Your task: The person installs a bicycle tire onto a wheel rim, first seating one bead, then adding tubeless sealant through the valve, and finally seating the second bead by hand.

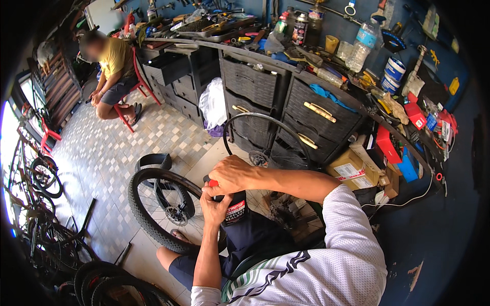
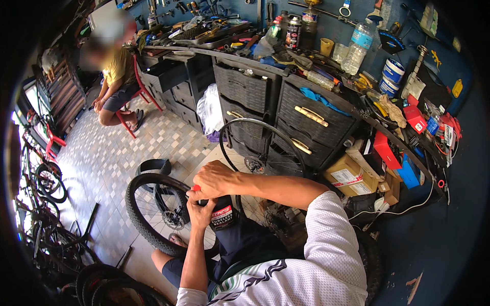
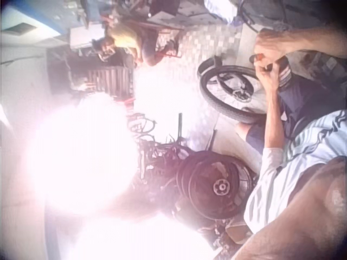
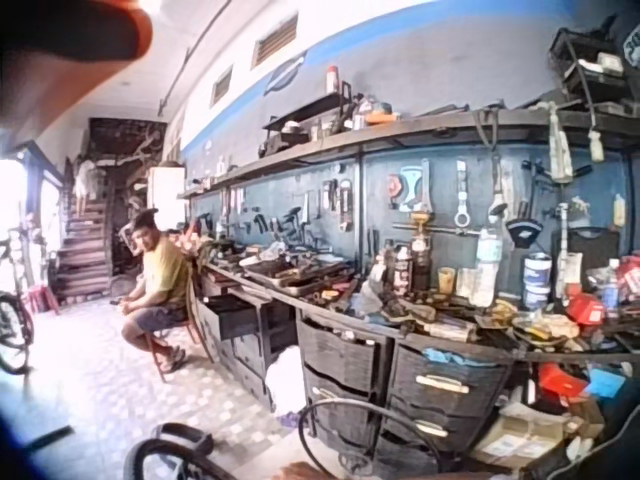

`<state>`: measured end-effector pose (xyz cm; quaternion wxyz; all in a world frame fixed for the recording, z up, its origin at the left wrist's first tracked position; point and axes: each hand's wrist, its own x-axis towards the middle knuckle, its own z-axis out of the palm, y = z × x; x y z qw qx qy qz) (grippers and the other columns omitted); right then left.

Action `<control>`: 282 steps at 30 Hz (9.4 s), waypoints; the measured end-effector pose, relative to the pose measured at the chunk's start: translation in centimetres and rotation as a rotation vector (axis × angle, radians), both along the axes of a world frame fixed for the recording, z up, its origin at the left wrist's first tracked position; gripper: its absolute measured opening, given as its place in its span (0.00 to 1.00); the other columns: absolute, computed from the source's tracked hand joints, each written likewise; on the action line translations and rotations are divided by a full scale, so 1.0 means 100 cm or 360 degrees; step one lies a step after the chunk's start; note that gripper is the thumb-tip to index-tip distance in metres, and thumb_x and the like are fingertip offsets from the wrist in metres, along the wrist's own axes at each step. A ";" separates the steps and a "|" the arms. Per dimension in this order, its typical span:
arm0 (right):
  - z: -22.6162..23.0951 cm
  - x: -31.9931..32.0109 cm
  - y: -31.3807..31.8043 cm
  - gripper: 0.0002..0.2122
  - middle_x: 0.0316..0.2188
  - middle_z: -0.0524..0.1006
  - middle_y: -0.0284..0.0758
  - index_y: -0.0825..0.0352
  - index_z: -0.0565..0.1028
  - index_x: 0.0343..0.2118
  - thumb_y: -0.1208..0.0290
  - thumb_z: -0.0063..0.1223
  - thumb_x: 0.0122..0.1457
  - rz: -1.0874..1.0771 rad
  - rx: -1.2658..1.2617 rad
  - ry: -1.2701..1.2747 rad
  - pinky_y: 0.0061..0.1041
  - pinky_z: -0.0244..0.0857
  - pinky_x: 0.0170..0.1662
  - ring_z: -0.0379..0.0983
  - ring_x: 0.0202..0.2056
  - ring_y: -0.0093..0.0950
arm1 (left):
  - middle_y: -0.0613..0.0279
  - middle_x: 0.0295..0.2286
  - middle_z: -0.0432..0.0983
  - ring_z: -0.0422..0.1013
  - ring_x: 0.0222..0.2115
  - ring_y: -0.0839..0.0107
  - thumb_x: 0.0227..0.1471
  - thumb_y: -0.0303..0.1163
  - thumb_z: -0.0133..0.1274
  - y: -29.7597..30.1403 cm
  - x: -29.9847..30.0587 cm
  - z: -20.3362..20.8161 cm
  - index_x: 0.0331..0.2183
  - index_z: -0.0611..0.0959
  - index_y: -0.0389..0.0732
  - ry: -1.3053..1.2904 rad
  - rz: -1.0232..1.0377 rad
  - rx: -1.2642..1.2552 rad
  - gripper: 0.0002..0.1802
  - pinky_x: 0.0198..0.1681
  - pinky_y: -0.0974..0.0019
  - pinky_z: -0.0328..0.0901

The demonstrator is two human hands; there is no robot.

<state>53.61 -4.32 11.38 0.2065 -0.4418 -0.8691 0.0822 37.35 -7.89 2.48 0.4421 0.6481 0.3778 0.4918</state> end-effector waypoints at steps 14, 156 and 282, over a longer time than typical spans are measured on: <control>0.044 0.031 -0.002 0.26 0.45 0.77 0.46 0.66 0.73 0.49 0.49 0.57 0.56 0.0527 -0.0402 -0.0107 0.45 0.70 0.49 0.77 0.47 0.46 | 0.65 0.35 0.80 0.73 0.37 0.77 0.48 0.27 0.66 0.000 0.001 0.012 0.43 0.80 0.35 0.0065 -0.0185 0.0074 0.19 0.45 0.67 0.68; -0.001 0.114 -0.018 0.17 0.39 0.78 0.29 0.65 0.75 0.48 0.68 0.65 0.57 -0.0125 -0.0198 0.1076 0.26 0.68 0.49 0.73 0.41 0.21 | 0.50 0.51 0.68 0.66 0.46 0.70 0.66 0.35 0.45 0.004 0.008 -0.018 0.68 0.52 0.37 -0.0682 -0.0069 -0.0191 0.36 0.53 0.65 0.60; 0.022 0.034 -0.047 0.07 0.42 0.77 0.37 0.65 0.72 0.36 0.74 0.60 0.57 0.0376 -0.0133 0.0338 0.34 0.74 0.42 0.79 0.38 0.38 | 0.50 0.54 0.69 0.69 0.50 0.67 0.69 0.30 0.42 0.000 0.003 -0.014 0.61 0.60 0.34 -0.0602 0.0006 0.0160 0.23 0.56 0.63 0.64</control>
